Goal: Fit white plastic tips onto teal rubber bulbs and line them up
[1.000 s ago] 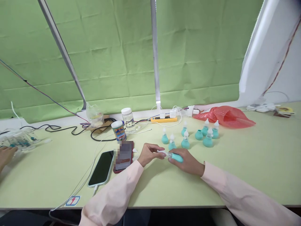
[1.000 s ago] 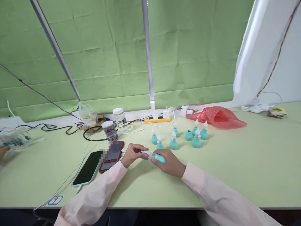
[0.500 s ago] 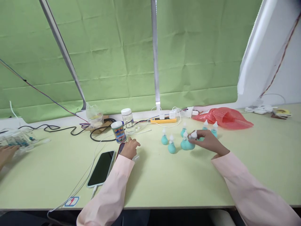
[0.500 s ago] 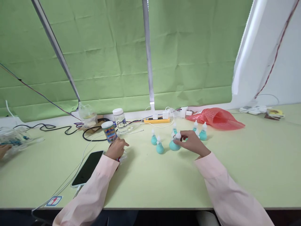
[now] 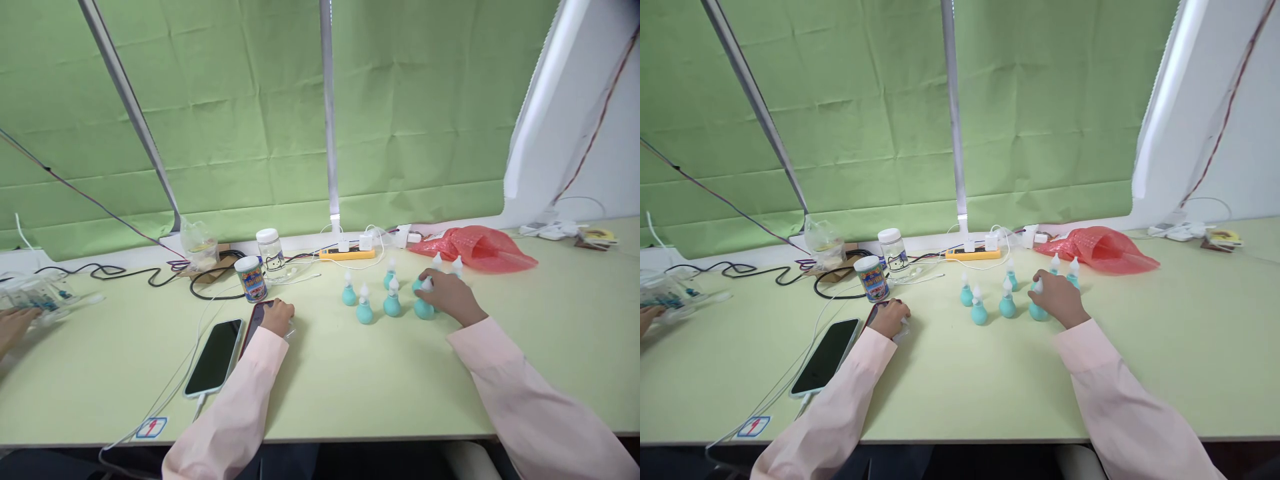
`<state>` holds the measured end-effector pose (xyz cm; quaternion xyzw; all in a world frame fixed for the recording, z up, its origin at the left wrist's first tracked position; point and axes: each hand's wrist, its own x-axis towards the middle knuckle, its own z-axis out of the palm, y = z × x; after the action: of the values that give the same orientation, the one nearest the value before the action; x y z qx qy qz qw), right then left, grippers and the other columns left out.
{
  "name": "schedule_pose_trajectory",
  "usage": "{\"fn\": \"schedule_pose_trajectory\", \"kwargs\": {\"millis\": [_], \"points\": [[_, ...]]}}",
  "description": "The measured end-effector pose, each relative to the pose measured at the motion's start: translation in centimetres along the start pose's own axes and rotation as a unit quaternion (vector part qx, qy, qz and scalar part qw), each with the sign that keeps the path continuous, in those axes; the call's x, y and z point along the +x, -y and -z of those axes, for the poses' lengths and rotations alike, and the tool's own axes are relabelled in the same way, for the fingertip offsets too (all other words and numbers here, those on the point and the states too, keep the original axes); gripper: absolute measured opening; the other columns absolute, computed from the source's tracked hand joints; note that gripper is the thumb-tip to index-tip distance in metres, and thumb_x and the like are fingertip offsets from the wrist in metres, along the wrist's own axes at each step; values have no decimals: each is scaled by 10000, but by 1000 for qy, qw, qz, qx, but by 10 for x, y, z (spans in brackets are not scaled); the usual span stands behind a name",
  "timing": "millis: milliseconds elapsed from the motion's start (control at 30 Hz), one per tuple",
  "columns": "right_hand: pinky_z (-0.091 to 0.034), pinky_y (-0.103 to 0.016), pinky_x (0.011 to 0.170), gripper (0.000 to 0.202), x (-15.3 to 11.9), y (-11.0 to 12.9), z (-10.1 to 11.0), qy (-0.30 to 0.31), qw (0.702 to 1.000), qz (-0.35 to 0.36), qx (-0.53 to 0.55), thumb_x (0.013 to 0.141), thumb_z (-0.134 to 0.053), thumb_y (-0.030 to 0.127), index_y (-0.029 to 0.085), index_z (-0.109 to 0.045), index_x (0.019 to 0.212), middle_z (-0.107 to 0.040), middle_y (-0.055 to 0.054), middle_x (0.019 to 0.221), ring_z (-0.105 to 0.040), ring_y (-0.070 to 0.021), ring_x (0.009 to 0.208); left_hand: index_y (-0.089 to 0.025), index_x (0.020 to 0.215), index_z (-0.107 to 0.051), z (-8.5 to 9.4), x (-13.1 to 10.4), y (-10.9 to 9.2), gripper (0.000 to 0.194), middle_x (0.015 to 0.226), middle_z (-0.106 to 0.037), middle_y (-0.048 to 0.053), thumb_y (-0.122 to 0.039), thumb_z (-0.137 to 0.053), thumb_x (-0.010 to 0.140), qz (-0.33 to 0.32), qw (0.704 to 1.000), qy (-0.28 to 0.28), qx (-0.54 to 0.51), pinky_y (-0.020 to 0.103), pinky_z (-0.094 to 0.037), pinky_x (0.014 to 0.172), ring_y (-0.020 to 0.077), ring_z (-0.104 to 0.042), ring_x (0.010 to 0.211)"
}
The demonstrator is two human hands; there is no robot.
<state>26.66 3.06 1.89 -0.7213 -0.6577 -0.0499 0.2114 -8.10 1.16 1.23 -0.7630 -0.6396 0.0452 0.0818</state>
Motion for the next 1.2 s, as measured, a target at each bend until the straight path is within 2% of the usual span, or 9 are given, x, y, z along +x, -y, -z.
{"fn": "schedule_pose_trajectory", "kwargs": {"millis": [100,200,300,433,500,700,800,933,1200], "points": [[-280,-229,444,331,-4,5,7,-79,997,-22,-3,606,-480,428,206,-510,850,-569,-34,672,-520,-211,639,-176,853,-561,1,0,-2,285,884,-546,103,-44,-435,634,-7,1000,-10,-1,387,-341,708,243,-417,940],[-277,-230,451,316,-11,15,11,-243,970,-16,16,635,-474,418,188,-510,848,-572,-36,748,-512,-177,608,-202,888,-558,0,2,-8,240,877,-565,75,-183,-462,668,-38,998,-28,-33,336,-349,723,216,-447,912],[-304,-222,472,200,-26,33,8,-359,924,117,64,690,-463,319,162,-520,800,-566,-29,723,-478,-109,524,-200,910,-563,-4,5,-16,265,878,-575,69,-264,-461,673,-74,993,-34,-81,283,-367,703,191,-486,857],[-359,-200,543,118,-61,76,-10,-232,876,406,119,743,-417,186,173,-521,796,-564,-32,760,-504,-101,628,-197,934,-554,-7,5,-18,296,902,-575,57,-300,-455,674,-106,987,-39,-116,254,-373,704,183,-482,869],[-380,-208,575,177,-77,101,-21,-127,870,463,108,764,-376,175,167,-503,886,-541,-60,862,-503,-114,703,-203,957,-536,-5,2,-14,345,912,-566,50,-352,-475,653,-109,985,-46,-128,250,-369,723,181,-474,880],[-396,-279,619,181,-84,146,-50,19,899,437,38,741,-379,151,134,-508,866,-484,-123,960,-434,-209,868,-169,781,-578,-1,-7,4,363,838,-538,72,-424,-556,523,-31,995,-14,-90,265,-383,690,199,-494,821],[-386,-264,604,197,-75,147,-59,73,901,427,35,734,-342,67,131,-527,759,-520,-84,753,-464,-176,757,-159,707,-578,-3,-8,5,270,801,-541,75,-347,-564,514,-17,996,37,-83,255,-395,607,180,-527,710],[-381,-238,584,226,-70,136,-63,101,899,415,96,696,-349,5,130,-537,688,-510,-61,720,-485,-135,670,-163,681,-585,5,-11,-1,199,679,-564,48,-284,-565,524,-74,987,14,-141,243,-389,587,167,-532,671],[-435,-215,527,152,-78,109,-45,73,844,371,379,689,-427,96,165,-557,725,-517,-32,705,-506,-106,621,-113,702,-549,12,-16,-30,204,655,-585,29,-237,-588,545,-194,827,33,-527,191,-414,538,78,-511,544]]}}
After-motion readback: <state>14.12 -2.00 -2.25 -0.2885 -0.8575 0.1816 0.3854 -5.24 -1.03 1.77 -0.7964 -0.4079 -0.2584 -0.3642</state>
